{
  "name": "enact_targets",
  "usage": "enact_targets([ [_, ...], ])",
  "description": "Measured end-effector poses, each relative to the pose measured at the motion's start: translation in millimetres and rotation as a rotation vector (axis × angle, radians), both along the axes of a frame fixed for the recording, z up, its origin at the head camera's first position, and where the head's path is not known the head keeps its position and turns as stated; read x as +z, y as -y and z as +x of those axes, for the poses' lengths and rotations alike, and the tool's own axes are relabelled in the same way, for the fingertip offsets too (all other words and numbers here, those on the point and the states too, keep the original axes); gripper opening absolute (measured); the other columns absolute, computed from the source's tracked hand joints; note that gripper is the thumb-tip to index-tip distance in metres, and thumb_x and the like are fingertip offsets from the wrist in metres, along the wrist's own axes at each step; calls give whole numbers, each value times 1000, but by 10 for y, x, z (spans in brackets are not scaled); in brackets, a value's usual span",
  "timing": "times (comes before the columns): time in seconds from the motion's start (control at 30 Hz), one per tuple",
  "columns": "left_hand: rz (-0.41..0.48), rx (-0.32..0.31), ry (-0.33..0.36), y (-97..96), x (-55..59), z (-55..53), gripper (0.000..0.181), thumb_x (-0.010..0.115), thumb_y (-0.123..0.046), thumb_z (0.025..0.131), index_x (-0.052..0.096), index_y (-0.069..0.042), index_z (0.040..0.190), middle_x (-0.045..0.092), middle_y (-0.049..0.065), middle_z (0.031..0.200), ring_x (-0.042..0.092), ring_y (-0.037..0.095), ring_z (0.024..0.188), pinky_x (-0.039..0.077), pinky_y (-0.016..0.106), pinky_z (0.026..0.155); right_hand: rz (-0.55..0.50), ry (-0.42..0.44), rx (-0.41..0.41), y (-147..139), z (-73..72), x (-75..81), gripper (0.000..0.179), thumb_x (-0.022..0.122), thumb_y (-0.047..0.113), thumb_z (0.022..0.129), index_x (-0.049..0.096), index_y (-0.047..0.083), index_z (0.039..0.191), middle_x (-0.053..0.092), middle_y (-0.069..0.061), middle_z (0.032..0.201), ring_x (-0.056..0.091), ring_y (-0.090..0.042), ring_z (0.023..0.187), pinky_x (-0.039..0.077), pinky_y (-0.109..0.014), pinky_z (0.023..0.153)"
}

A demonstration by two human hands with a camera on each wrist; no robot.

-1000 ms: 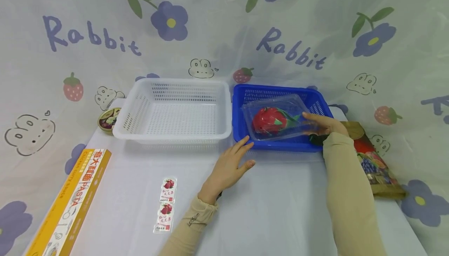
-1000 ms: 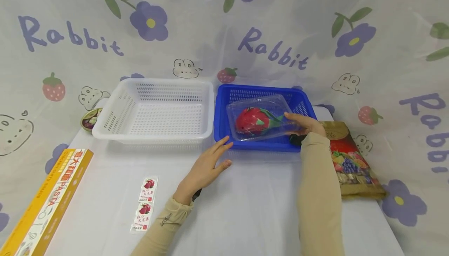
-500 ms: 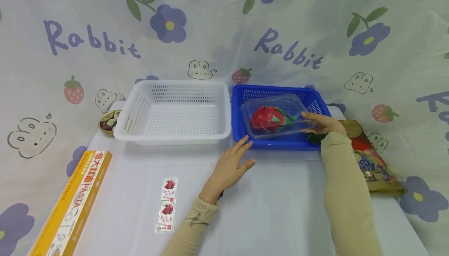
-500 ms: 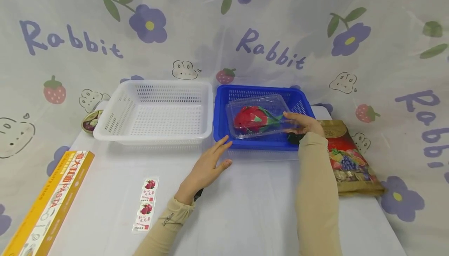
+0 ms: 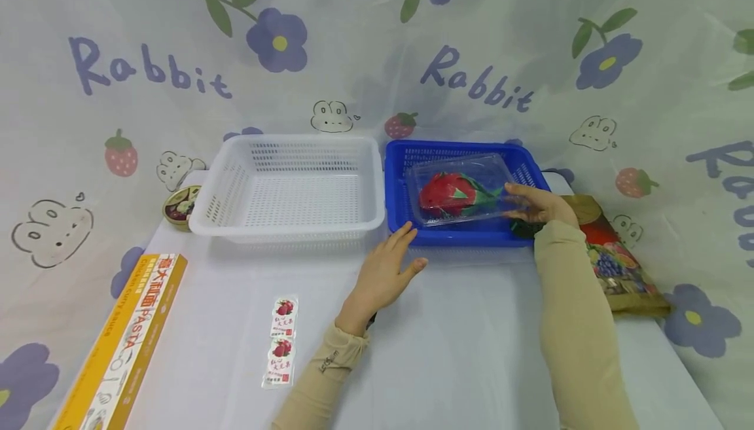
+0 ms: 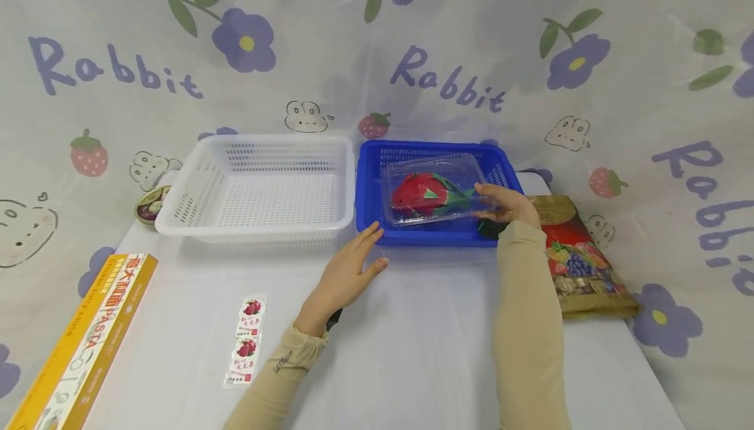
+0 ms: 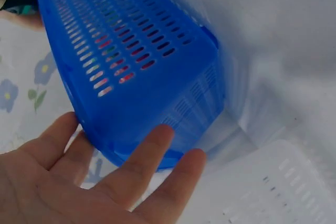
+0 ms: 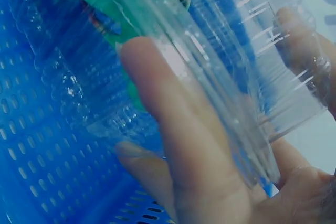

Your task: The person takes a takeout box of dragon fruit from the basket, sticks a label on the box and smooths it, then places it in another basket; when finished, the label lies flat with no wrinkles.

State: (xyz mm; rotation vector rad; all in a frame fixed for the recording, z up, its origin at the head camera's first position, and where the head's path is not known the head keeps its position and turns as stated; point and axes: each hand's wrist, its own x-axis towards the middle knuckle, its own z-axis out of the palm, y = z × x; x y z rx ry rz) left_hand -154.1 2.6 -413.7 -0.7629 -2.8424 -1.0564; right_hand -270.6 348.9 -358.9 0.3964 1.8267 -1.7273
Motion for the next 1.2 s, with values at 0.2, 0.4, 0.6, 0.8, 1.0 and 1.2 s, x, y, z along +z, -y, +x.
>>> enact_targets([
  [0.2,-39,126,0,-50,55,-15,67,47,-55,96,40,-12,148,34,6,158,51,35,130,52,49,91,-41,-53,-58,8,51,43,75,42,24,103,-13,14,154,-15,-1,163,-4,-23,152,57,-22,82],
  [0.4,6,234,-40,-99,115,-38,62,49,-52,96,45,-14,144,40,10,154,54,36,127,53,50,86,-111,-74,-155,27,118,96,77,47,22,101,-9,18,155,-12,4,164,-6,-18,152,58,-24,78],
  [0.6,81,254,-125,-177,178,-24,58,53,-47,96,50,-10,140,40,15,152,48,40,128,45,54,99,-164,-108,-235,50,215,150,75,48,18,101,-2,19,156,-3,7,165,-2,-14,152,58,-24,72],
  [0.8,162,191,-142,-278,264,-87,56,54,-43,97,48,-9,141,39,15,152,41,38,135,38,54,108,-226,-146,-340,70,335,196,76,57,17,97,10,19,156,40,7,130,31,-14,134,59,-27,73],
  [1.0,333,117,77,-384,337,-273,67,49,-44,99,28,-9,152,21,16,160,25,36,146,28,57,115,-288,-177,-367,124,474,278,79,59,17,95,9,21,157,44,5,117,55,-12,100,59,-27,73],
  [1.2,531,158,244,-432,424,-452,76,50,-41,99,10,-11,156,13,14,163,14,33,150,18,53,120,-353,-258,-343,225,619,399,78,57,13,96,9,19,157,51,2,112,66,-19,81,60,-30,69],
])
